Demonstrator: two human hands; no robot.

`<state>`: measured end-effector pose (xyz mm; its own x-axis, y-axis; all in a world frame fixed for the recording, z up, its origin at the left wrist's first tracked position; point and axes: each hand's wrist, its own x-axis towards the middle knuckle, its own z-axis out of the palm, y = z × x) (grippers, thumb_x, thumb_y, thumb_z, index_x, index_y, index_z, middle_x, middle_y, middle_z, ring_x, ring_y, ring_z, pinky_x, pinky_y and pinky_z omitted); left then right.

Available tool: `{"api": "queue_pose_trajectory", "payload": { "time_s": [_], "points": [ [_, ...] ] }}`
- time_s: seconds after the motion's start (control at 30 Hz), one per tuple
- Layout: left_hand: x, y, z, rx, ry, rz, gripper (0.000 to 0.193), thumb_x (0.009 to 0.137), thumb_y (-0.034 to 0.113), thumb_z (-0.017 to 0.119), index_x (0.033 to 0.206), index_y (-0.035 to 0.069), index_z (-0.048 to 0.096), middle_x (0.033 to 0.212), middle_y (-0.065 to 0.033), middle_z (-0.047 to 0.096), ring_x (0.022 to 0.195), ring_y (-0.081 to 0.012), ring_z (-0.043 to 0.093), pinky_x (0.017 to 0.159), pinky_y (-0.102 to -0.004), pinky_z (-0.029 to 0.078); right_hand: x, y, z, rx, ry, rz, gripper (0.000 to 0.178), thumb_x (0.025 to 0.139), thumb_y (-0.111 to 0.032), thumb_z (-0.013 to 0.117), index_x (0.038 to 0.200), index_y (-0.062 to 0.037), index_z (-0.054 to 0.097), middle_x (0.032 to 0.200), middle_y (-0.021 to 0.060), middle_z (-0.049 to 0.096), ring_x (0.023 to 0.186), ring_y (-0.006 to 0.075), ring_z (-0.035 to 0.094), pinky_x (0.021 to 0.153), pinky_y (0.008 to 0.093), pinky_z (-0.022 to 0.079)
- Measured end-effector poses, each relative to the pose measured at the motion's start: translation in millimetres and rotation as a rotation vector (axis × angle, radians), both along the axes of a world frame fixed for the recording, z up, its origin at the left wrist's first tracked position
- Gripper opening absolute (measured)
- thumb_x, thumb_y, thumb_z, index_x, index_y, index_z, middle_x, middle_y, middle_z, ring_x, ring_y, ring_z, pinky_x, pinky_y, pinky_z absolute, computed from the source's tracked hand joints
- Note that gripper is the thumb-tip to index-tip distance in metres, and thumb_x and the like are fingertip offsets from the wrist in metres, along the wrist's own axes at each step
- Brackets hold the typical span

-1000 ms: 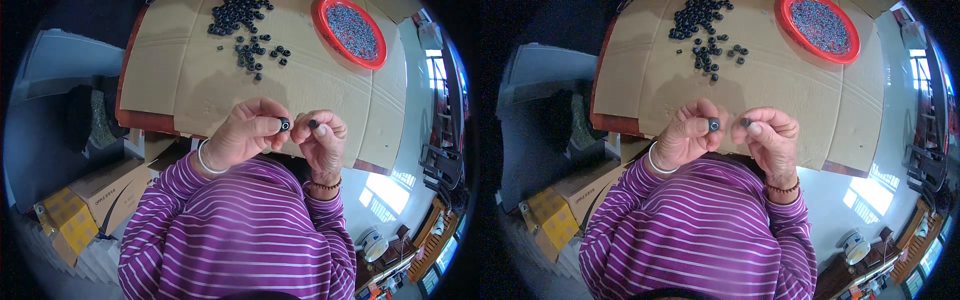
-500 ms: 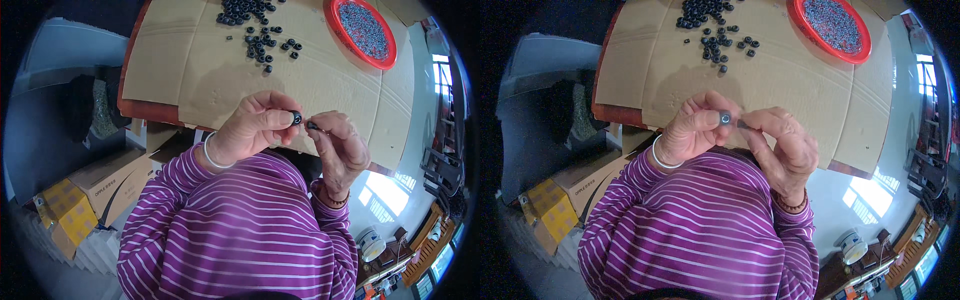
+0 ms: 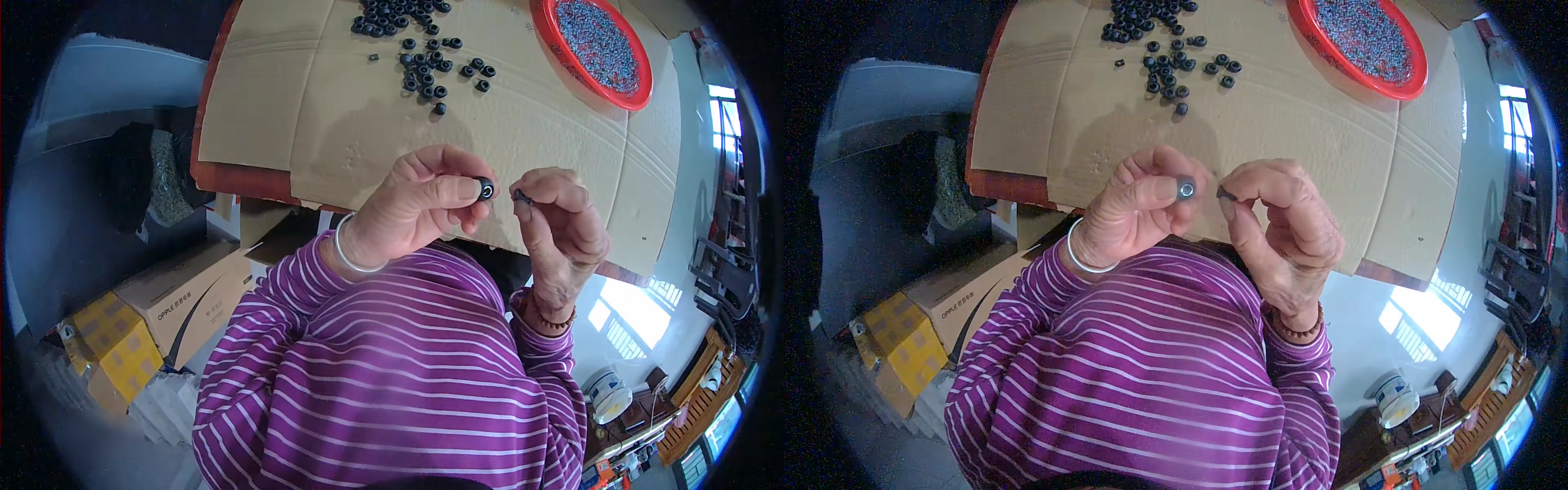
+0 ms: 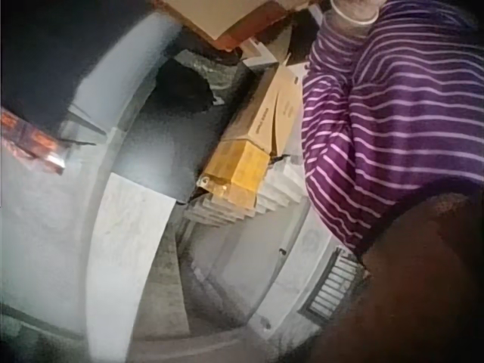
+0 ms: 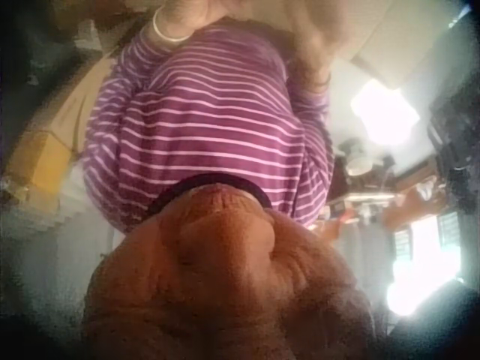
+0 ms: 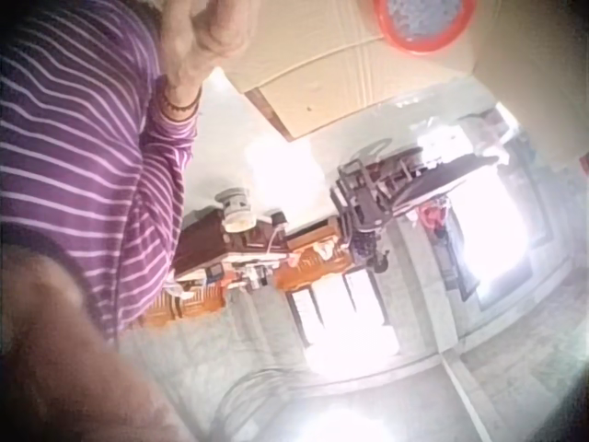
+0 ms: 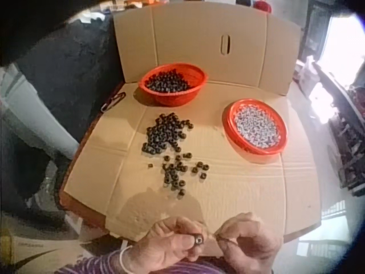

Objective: The person assembles small rubber components by inserting metal pins into them by hand.

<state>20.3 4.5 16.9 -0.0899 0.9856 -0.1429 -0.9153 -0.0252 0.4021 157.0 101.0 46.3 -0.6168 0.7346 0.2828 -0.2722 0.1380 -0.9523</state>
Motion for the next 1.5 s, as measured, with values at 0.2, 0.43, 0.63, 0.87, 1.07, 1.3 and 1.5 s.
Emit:
{"api": "queue_pose_trajectory", "payload": {
  "time_s": [0.2, 0.43, 0.63, 0.87, 1.07, 1.3, 1.5],
  "points": [
    [-0.6, -0.3, 0.4, -0.025, -0.020, 0.010, 0.014, 0.084, 0.003, 0.056, 0.097, 0.001, 0.059, 0.084, -0.0080, 0.061, 0.073, -0.0136, 0.061, 0.058, -0.0248, 0.051, 2.0, 8.4, -5.9, 0.163, 0.022, 0.086, 0.018, 0.067, 0.014, 0.057, 0.084, 0.0076, 0.057, 0.080, 0.0138, 0.059, 0.074, 0.0198, 0.057, 0.066, 0.0276, 0.044],
    [-1.4, 0.3, -6.0, 0.023, -0.032, 0.020, 0.015, 0.084, 0.002, 0.055, 0.098, 0.001, 0.059, 0.088, -0.0094, 0.062, 0.076, -0.0154, 0.062, 0.059, -0.0251, 0.052, 1.9, 7.7, -0.6, 0.150, -0.024, 0.124, 0.018, 0.067, 0.010, 0.063, 0.084, 0.0072, 0.061, 0.081, 0.0137, 0.061, 0.073, 0.0198, 0.058, 0.063, 0.0276, 0.044],
    [-0.7, -1.8, -0.1, -0.030, -0.050, 0.037, 0.016, 0.084, 0.002, 0.055, 0.100, 0.001, 0.058, 0.089, -0.0096, 0.062, 0.076, -0.0157, 0.062, 0.059, -0.0255, 0.053, -4.5, 10.3, 5.4, 0.281, -0.059, 0.102, 0.021, 0.064, 0.011, 0.065, 0.085, 0.0071, 0.061, 0.079, 0.0134, 0.061, 0.073, 0.0199, 0.059, 0.063, 0.0274, 0.045],
    [-0.4, -3.1, -4.3, 0.015, 0.022, 0.021, 0.018, 0.086, 0.004, 0.054, 0.103, 0.006, 0.059, 0.102, -0.0138, 0.060, 0.074, -0.0124, 0.063, 0.061, -0.0234, 0.052, -8.9, 7.3, -1.6, 0.194, 0.048, 0.062, 0.022, 0.061, 0.010, 0.068, 0.081, 0.0052, 0.061, 0.077, 0.0125, 0.061, 0.071, 0.0203, 0.060, 0.062, 0.0282, 0.046],
    [-0.2, -4.2, -8.4, -0.005, 0.034, 0.004, 0.018, 0.086, 0.005, 0.054, 0.103, 0.006, 0.059, 0.102, -0.0116, 0.060, 0.078, -0.0133, 0.061, 0.061, -0.0243, 0.049, -11.2, 8.6, 5.1, 0.465, -0.022, 0.031, 0.024, 0.059, 0.008, 0.070, 0.081, 0.0039, 0.061, 0.074, 0.0114, 0.060, 0.065, 0.0197, 0.059, 0.055, 0.0266, 0.045],
    [-1.8, -4.3, -7.5, 0.034, 0.061, 0.005, 0.018, 0.085, 0.003, 0.054, 0.103, 0.005, 0.058, 0.102, -0.0107, 0.060, 0.081, -0.0135, 0.059, 0.063, -0.0259, 0.048, -13.9, 7.3, 4.2, 0.553, -0.035, -0.022, 0.023, 0.060, 0.007, 0.070, 0.081, 0.0031, 0.061, 0.073, 0.0109, 0.058, 0.064, 0.0192, 0.057, 0.053, 0.0272, 0.043],
    [-2.3, -4.5, -6.2, 0.013, 0.099, 0.024, 0.018, 0.084, 0.001, 0.055, 0.102, 0.004, 0.058, 0.101, -0.0099, 0.060, 0.083, -0.0138, 0.058, 0.064, -0.0269, 0.049, -14.0, 7.3, 4.9, 0.601, -0.059, -0.012, 0.024, 0.059, 0.008, 0.069, 0.081, 0.0033, 0.061, 0.073, 0.0110, 0.058, 0.065, 0.0199, 0.056, 0.055, 0.0282, 0.043]
  ]
}}
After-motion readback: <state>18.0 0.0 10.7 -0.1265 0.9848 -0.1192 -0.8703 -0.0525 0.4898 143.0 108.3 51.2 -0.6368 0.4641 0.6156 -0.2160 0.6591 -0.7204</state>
